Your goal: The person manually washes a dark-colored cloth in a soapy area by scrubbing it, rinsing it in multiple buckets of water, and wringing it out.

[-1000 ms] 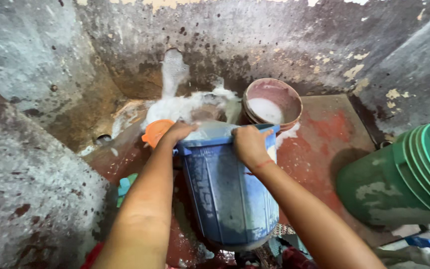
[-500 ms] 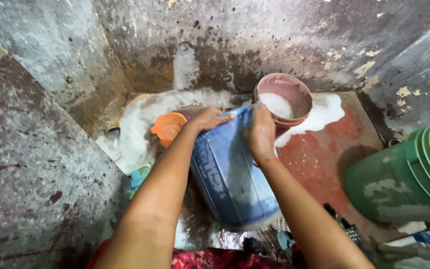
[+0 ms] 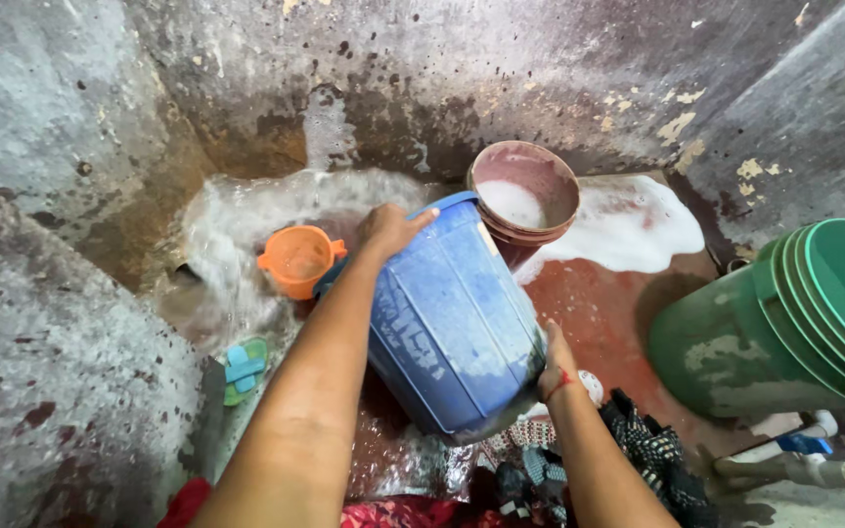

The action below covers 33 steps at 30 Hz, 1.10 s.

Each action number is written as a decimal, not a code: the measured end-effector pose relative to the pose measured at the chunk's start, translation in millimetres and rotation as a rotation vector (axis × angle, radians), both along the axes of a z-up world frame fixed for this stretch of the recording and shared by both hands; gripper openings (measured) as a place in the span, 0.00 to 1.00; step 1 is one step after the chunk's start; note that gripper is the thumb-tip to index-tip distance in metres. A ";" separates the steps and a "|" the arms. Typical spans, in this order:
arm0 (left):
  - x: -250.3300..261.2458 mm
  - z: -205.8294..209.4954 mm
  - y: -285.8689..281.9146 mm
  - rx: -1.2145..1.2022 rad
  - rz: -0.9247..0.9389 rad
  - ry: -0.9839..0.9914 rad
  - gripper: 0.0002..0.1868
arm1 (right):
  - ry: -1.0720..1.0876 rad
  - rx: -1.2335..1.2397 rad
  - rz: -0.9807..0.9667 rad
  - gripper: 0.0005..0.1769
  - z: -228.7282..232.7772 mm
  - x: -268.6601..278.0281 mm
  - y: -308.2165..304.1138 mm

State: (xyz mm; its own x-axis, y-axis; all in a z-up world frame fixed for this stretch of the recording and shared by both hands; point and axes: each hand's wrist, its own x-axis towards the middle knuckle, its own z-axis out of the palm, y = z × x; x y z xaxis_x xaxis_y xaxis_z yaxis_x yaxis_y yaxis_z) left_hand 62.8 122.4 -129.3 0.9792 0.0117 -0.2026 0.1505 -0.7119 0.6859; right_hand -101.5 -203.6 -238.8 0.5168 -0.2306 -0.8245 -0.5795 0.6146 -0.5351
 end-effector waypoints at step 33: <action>45.3 -52.5 18.9 -0.723 0.148 0.070 0.42 | -0.454 -1.024 0.032 0.34 232.0 62.6 -11.1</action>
State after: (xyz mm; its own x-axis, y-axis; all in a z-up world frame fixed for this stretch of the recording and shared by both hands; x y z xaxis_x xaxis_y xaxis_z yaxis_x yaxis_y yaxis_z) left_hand 108.1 141.3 -181.9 0.9621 -0.0176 -0.2720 0.2707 -0.0547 0.9611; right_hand -38.8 -214.7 -6.8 0.7393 -0.6732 0.0125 -0.2100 -0.2481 -0.9457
